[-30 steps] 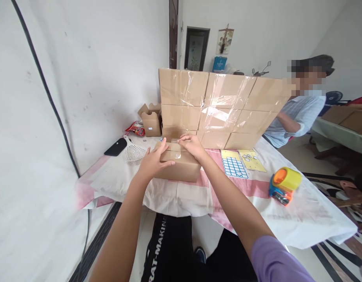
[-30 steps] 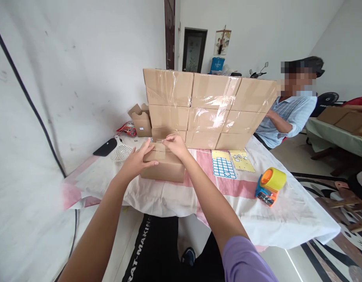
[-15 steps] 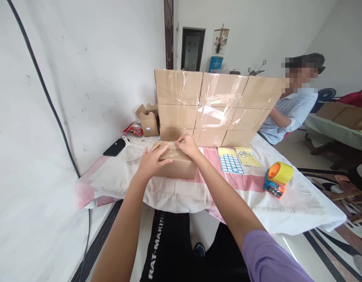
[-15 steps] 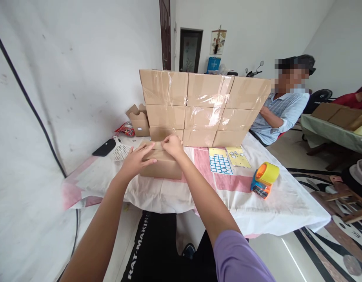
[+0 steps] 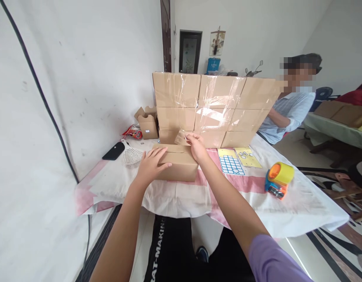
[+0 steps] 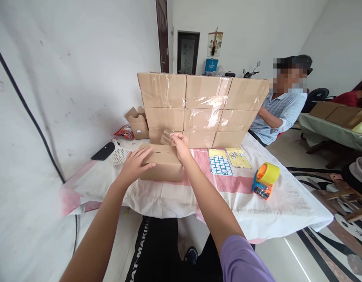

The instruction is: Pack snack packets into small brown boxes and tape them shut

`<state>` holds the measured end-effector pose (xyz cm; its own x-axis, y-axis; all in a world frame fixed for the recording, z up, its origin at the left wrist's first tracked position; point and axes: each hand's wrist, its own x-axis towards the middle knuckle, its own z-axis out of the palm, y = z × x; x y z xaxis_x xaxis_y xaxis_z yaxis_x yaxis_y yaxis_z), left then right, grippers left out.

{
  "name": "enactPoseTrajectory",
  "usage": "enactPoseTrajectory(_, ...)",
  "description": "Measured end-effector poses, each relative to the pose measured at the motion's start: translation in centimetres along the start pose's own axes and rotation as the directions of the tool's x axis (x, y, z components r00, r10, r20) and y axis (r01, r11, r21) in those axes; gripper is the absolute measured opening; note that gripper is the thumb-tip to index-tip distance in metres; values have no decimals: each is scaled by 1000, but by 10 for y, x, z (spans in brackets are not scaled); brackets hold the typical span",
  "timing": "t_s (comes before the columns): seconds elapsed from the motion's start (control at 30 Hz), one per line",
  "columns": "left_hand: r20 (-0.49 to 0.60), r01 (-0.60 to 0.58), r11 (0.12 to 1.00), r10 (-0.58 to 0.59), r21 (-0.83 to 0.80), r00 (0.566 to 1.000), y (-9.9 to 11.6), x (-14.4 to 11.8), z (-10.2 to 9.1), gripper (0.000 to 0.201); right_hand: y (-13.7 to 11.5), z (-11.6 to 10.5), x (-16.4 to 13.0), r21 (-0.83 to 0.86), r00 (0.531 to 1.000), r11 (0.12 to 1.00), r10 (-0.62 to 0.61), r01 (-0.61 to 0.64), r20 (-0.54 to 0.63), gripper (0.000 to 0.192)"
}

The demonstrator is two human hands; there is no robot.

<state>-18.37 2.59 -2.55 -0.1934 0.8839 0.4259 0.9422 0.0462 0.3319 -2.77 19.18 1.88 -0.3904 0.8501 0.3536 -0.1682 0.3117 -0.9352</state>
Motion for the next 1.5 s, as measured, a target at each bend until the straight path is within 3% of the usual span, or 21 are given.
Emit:
enactPoseTrajectory(0.13,-144,-139,985,153,98,978,-8,-3,5,59,-14,-18,2,277,999,961,9,4,-47,34)
enactPoseTrajectory(0.27,-337,-253,931,334,262,880,-10,-6,5,62,-26,-31,11,505,1000,863,12,0,-21,30)
enactPoseTrajectory(0.37,-422,-303,908,405,289,811,-9,-5,4,52,-33,-32,19,401,997,916,-48,22,55,24)
enactPoseTrajectory(0.57,-373,-313,918,387,245,843,-5,-5,3,68,-57,-26,16,250,960,941,-259,228,101,20)
enactPoseTrajectory(0.73,-476,-291,907,410,305,778,-2,-10,9,86,-62,-26,14,274,951,927,-292,255,102,18)
enactPoseTrajectory(0.8,-446,-263,914,384,310,808,-1,-9,11,85,-61,-28,16,295,951,927,-280,232,131,16)
enactPoseTrajectory(0.93,-249,-278,909,360,311,899,0,-2,13,50,-61,-38,19,309,947,919,-295,245,127,15)
enactPoseTrajectory(1.1,-292,-200,940,280,275,915,6,13,4,24,-63,-49,19,289,952,925,-287,247,102,13)
enactPoseTrajectory(1.17,-225,-172,950,233,261,946,9,21,-2,13,-64,-49,19,273,954,933,-274,232,125,13)
enactPoseTrajectory(1.3,-22,-193,952,204,239,979,13,30,-11,17,-66,-46,16,171,967,973,-185,155,174,13)
enactPoseTrajectory(1.5,-51,-128,959,145,254,988,17,30,-15,20,-73,-40,3,5,943,998,-56,58,329,15)
